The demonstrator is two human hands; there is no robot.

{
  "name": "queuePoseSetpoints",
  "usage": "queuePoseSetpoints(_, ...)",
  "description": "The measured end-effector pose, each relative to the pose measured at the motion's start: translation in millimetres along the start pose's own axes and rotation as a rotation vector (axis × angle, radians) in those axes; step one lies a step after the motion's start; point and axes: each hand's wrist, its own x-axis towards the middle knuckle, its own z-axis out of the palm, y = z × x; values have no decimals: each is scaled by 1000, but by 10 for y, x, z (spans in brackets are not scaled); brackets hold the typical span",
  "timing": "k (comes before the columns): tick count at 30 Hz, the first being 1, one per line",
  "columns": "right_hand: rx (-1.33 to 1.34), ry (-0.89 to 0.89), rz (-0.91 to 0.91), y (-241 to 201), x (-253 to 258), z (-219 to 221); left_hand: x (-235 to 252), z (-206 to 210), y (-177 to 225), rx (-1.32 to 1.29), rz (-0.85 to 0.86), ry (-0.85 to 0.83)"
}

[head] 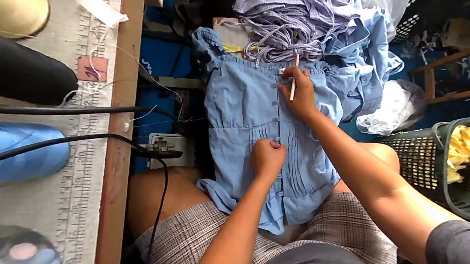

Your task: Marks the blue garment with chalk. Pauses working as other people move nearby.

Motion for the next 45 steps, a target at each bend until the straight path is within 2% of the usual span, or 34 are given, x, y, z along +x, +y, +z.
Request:
queuePoseSetpoints(23, -81, 66, -3, 10, -61, 81, -4, 19, 5, 62, 6, 14)
queuePoseSetpoints(32, -37, 1, -4, 17, -47, 20, -40, 32, 57, 167, 5, 20)
queuePoseSetpoints(35, -51, -89, 5, -14, -74, -65, -81, 95, 59, 250, 87, 83)
queuePoseSetpoints(38, -85, -104, -50, 38, -159, -69, -31, 171, 27, 353, 352, 193)
queuePoseSetpoints(40, -81, -92, -64, 72, -185, -62, 45, 210, 9, 462, 480, 199)
queuePoseSetpoints(42, -68, -107, -63, 84, -180, -82, 62, 259, -14, 571, 525, 173)
queuePoseSetpoints(45, -15, -246, -44, 15, -177, -213, -15, 327, 4, 691, 514, 161)
